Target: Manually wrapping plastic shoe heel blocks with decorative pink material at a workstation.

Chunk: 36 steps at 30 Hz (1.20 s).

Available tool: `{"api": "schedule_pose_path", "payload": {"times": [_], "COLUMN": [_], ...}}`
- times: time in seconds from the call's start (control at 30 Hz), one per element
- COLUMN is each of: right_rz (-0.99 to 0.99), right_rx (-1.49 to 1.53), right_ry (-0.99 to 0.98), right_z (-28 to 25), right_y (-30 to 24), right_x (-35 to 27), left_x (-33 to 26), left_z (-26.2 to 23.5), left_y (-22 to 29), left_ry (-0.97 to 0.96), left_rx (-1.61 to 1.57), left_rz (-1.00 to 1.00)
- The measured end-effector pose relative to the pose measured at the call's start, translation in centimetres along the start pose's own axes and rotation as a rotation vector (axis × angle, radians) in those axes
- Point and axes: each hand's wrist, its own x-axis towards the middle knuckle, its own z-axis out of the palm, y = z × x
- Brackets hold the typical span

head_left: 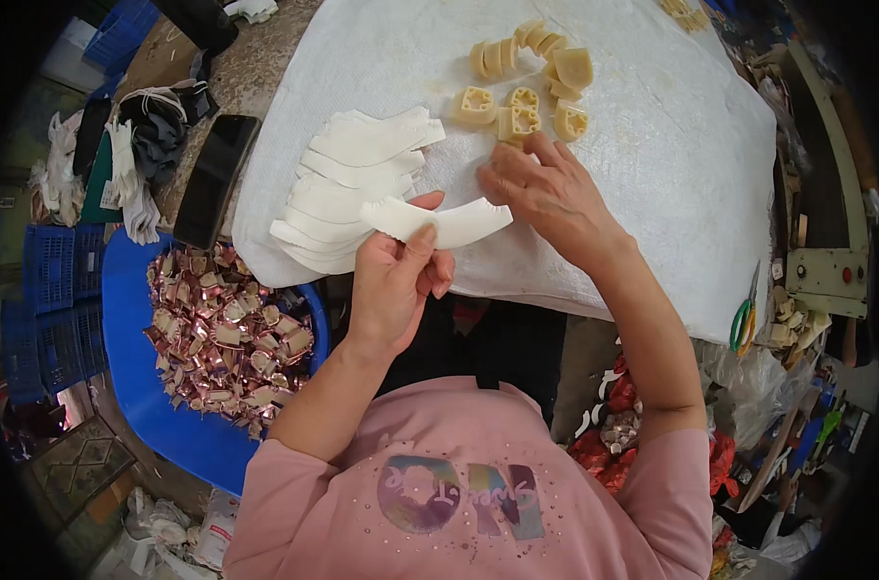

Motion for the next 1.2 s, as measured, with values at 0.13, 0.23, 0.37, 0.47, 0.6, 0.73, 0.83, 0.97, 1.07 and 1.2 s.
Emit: {"api": "schedule_pose_path", "payload": {"times": [0.13,0.23,0.37,0.47,0.6,0.73,0.83,0.97,1.07,1.2], "right_rz": [0.211,0.571,0.524,0.5,0.51,0.242,0.155,0.094,0.075,0.099], "right_rx": [0.199,0.334,0.113,0.107,0.828,0.855,0.721,0.679,0.668,0.632], "right_ry": [0.119,0.129,0.382,0.495,0.674,0.831,0.923,0.939,0.953,0.934], "right_z": [-0.7,0.7,2.6,2.9,0.2,-0.2,0.9,1.3,1.6,1.3], "right_y": [-1.0,-1.6,-1.9,-1.7,-6.0,-8.7,-9.3,-9.3,-9.4,-9.3], "right_x": [-1.4,-3.6,-5.1,-6.0,-6.1,-3.9,-3.1,-2.9,-2.9,-3.0], "left_x": [-0.5,-0.5,-0.8,-1.0,-1.2,-1.5,-2.1,-2.5,-2.5,-2.7], "left_z": [-0.3,-0.2,-0.7,-0.8,-0.1,1.1,3.3,2.0,1.5,2.4], "left_y": [0.0,0.1,-0.1,-0.3,-0.8,-0.5,0.4,0.3,0.1,0.4], "left_ry": [0.037,0.009,-0.026,-0.047,0.047,0.043,0.052,-0.026,-0.023,-0.028], "left_rx": [0.002,-0.072,-0.008,0.039,0.149,0.171,0.049,0.114,0.224,0.234], "left_rz": [-0.003,0.012,0.032,0.064,0.161,0.175,0.144,0.134,0.162,0.166]}}
